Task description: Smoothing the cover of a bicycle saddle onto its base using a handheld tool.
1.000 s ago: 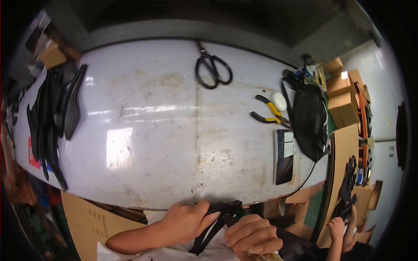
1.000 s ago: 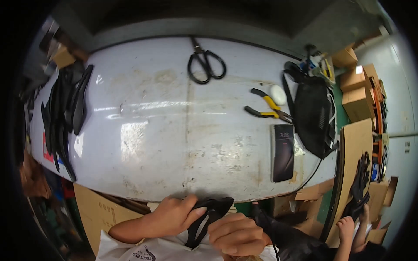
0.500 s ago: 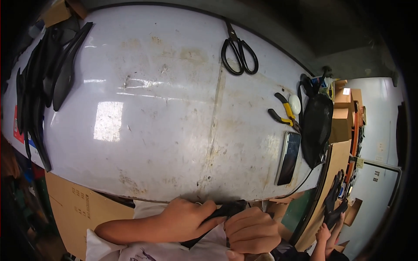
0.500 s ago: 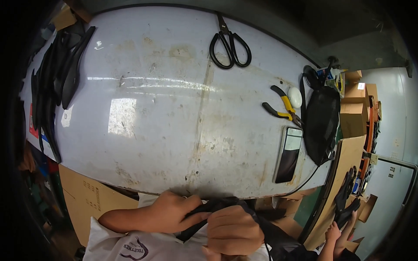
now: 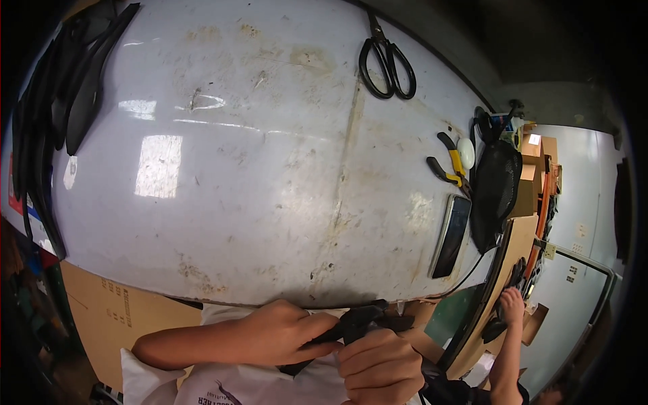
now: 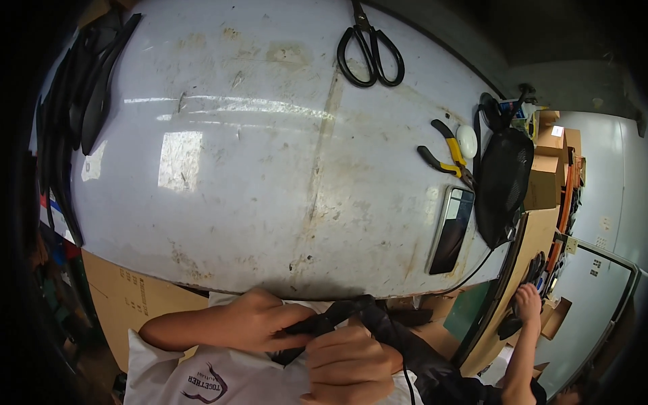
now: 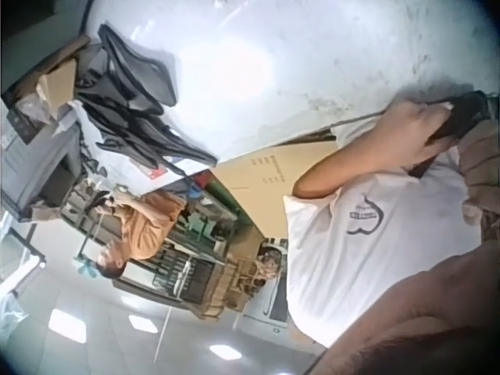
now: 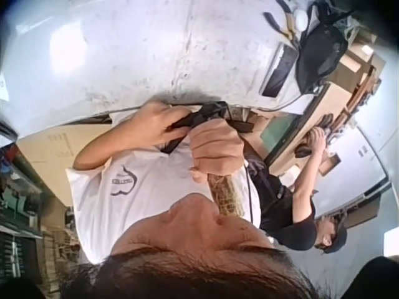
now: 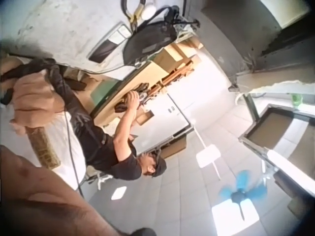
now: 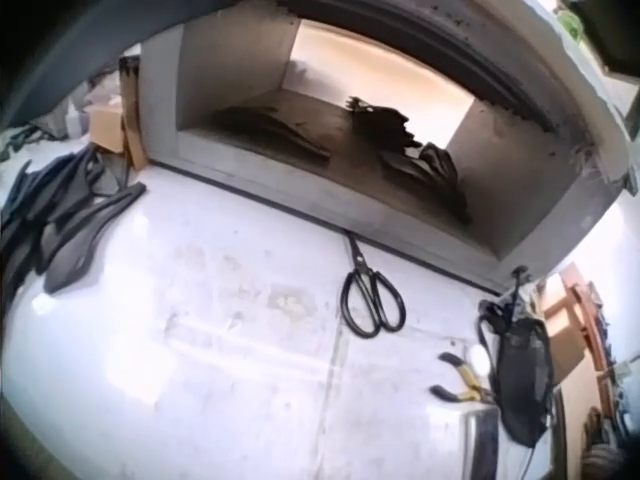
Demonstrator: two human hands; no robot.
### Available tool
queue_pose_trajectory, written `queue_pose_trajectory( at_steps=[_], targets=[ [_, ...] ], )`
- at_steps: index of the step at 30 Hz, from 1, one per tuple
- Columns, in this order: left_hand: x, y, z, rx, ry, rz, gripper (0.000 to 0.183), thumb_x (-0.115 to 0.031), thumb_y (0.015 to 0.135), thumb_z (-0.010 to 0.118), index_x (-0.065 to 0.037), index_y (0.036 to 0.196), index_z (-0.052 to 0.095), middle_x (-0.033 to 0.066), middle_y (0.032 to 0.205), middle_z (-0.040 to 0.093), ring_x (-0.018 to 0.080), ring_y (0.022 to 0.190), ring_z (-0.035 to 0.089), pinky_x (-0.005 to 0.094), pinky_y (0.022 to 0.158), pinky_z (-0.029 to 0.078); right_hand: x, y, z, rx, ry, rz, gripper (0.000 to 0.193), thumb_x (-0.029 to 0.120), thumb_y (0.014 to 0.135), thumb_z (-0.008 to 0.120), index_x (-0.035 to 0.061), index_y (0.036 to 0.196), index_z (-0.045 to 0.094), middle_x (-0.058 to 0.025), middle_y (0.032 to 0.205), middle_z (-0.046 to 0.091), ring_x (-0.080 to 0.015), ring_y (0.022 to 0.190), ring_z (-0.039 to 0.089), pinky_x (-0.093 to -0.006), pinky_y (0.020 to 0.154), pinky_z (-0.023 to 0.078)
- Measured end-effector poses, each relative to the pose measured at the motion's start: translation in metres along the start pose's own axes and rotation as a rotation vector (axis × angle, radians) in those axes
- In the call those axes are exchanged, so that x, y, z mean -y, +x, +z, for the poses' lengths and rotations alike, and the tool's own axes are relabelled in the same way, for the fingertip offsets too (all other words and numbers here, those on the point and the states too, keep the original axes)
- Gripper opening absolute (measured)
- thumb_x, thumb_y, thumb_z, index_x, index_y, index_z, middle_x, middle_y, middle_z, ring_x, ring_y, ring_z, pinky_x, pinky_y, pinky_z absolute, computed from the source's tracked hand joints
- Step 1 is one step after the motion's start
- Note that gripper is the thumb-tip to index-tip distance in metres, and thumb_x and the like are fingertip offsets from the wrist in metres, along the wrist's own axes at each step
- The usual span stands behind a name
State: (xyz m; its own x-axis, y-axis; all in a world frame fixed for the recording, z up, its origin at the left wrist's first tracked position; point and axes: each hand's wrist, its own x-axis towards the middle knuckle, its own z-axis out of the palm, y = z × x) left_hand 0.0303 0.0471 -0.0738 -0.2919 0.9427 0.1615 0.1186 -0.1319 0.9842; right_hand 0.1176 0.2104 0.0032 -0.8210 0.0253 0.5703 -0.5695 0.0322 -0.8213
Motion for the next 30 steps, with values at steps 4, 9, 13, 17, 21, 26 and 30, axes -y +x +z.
queue_pose_trajectory(
  at_steps=[4, 9, 13, 17, 21, 26, 30],
  targets=[
    [-0.002, -0.004, 0.003, -0.071, 0.033, -0.015, 0.033, -0.028, 0.092, 0.081, -0.002, 0.107, 0.068, 0.0112, 0.056, 0.056, 0.0307, 0.045, 0.059, 0.0419, 0.043, 0.045, 0.003, -0.007, -0.013, -0.094, 0.206, 0.117, 0.016, -0.001, 0.087, 0.075, -0.0053, 0.078, 0.062, -0.0210, 0.073, 0.065, -0.0313, 0.056, 0.067, -0.0453, 0.054, 0.061],
    [-0.002, 0.001, 0.010, -0.050, 0.087, 0.018, 0.034, -0.032, 0.091, 0.081, -0.003, 0.106, 0.069, 0.0096, 0.053, 0.053, 0.0289, 0.042, 0.056, 0.0404, 0.041, 0.044, 0.003, -0.028, 0.028, -0.348, 0.187, -0.292, 0.025, 0.016, 0.099, 0.072, 0.0023, 0.090, 0.054, -0.0051, 0.067, 0.059, -0.0182, 0.049, 0.061, -0.0345, 0.048, 0.055],
    [-0.001, -0.001, 0.010, -0.055, 0.129, -0.017, 0.033, -0.032, 0.089, 0.083, -0.005, 0.093, 0.065, 0.0088, 0.052, 0.051, 0.0277, 0.042, 0.056, 0.0404, 0.041, 0.043, -0.001, -0.030, 0.040, -0.459, -0.157, -0.203, 0.027, 0.021, 0.103, 0.068, 0.0038, 0.095, 0.049, -0.0044, 0.068, 0.055, -0.0162, 0.051, 0.059, -0.0337, 0.048, 0.056],
    [-0.001, -0.002, 0.008, -0.052, 0.119, 0.003, 0.035, -0.031, 0.088, 0.083, -0.007, 0.082, 0.058, 0.0091, 0.051, 0.051, 0.0283, 0.043, 0.056, 0.0410, 0.041, 0.043, 0.006, -0.028, 0.043, -0.489, -0.201, -0.093, 0.024, 0.015, 0.100, 0.070, 0.0019, 0.093, 0.051, -0.0059, 0.068, 0.057, -0.0189, 0.054, 0.061, -0.0365, 0.051, 0.057],
    [-0.001, -0.001, 0.010, -0.055, 0.083, 0.007, 0.036, -0.027, 0.087, 0.083, -0.008, 0.078, 0.054, 0.0097, 0.052, 0.052, 0.0297, 0.044, 0.057, 0.0417, 0.041, 0.044, 0.010, -0.004, 0.011, 0.007, -0.143, 0.039, 0.022, 0.008, 0.095, 0.073, 0.0010, 0.085, 0.055, -0.0088, 0.068, 0.062, -0.0214, 0.053, 0.062, -0.0373, 0.050, 0.057],
    [0.000, -0.004, 0.008, -0.079, 0.069, 0.025, 0.034, -0.025, 0.086, 0.083, -0.008, 0.079, 0.055, 0.0094, 0.052, 0.053, 0.0300, 0.044, 0.058, 0.0425, 0.041, 0.044, -0.001, -0.032, 0.024, -0.252, 0.127, -0.210, 0.030, 0.021, 0.100, 0.075, 0.0042, 0.087, 0.053, -0.0063, 0.069, 0.061, -0.0186, 0.053, 0.062, -0.0345, 0.049, 0.057],
    [-0.002, -0.001, 0.012, -0.097, 0.040, 0.016, 0.032, -0.023, 0.085, 0.083, -0.008, 0.079, 0.056, 0.0090, 0.053, 0.054, 0.0293, 0.045, 0.059, 0.0425, 0.041, 0.044, 0.001, -0.041, 0.048, -0.424, -0.154, -0.197, 0.027, 0.022, 0.103, 0.069, 0.0063, 0.092, 0.050, -0.0036, 0.070, 0.055, -0.0164, 0.049, 0.057, -0.0348, 0.049, 0.057]
  ],
)
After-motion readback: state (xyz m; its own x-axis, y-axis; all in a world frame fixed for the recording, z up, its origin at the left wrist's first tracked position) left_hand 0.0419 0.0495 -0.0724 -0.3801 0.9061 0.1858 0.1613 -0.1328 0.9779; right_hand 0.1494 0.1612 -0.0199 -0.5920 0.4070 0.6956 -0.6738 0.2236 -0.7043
